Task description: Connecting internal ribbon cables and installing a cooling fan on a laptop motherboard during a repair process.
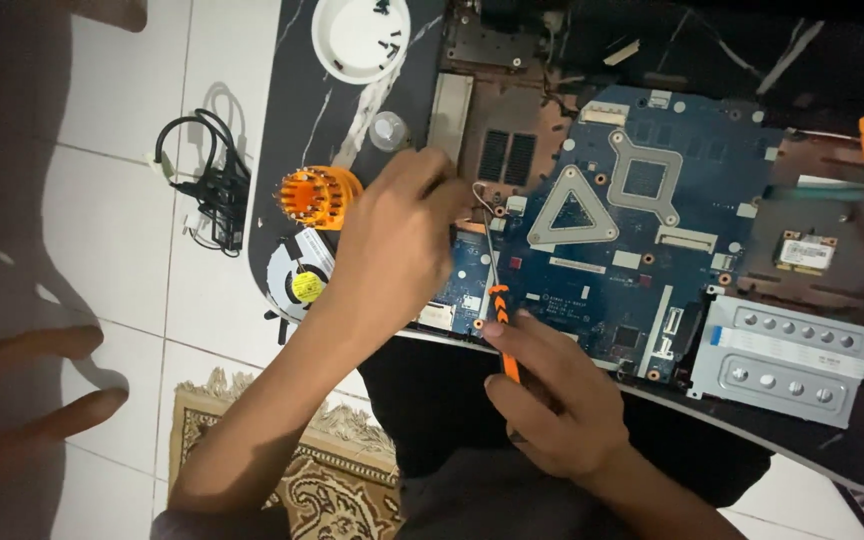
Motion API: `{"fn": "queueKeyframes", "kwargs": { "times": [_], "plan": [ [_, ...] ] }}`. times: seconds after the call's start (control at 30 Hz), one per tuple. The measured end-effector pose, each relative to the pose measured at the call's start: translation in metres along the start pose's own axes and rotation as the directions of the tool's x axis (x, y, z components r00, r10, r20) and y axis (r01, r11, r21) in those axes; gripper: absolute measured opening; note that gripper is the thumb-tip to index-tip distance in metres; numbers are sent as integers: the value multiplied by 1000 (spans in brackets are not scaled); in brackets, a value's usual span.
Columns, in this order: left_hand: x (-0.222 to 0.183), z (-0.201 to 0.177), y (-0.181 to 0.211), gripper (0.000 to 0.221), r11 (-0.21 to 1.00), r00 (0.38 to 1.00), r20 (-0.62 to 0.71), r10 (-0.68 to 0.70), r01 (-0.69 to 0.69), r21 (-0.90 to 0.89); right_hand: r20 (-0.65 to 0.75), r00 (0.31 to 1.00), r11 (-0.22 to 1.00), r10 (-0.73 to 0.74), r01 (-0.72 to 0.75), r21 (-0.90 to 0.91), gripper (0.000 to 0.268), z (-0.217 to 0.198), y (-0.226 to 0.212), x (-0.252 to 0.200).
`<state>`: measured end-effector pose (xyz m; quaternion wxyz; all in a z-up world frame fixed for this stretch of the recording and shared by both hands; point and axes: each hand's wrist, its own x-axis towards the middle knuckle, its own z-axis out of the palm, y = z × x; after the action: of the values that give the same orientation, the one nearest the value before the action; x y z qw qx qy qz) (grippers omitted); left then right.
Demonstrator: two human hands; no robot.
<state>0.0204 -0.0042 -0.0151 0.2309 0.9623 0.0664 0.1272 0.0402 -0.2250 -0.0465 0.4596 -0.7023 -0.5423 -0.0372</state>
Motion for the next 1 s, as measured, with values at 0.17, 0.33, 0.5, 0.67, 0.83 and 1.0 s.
{"fn": "queueKeyframes", "kwargs": {
  "times": [0.17,0.33,0.5,0.67,0.83,1.0],
  "plan": [
    [7,9,-5,26,999,1000,-7,-1,1,41,-36,999,999,-4,3,-33,13,-3,-1,5],
    [4,7,-4,30,1000,1000,-30,-3,2,-19,-3,1000,1000,-20,20,-5,5,-5,4,3],
    [3,12,-7,30,1000,996,-88,27,-28,-12,79,997,1000,-13,12,6,15,-7,6,0],
    [0,14,-7,24,997,990,-115,76,-72,38,61,998,999,-24,21,40,10,-7,8,1],
    [2,6,-3,13,997,994,-106,35,-42,-63,26,999,998,-42,41,41,5,-9,9,9],
    [-4,-1,2,5,994,987,-163,12,-29,-101,-25,999,999,-26,27,23,10,-8,7,18]
  ]
}}
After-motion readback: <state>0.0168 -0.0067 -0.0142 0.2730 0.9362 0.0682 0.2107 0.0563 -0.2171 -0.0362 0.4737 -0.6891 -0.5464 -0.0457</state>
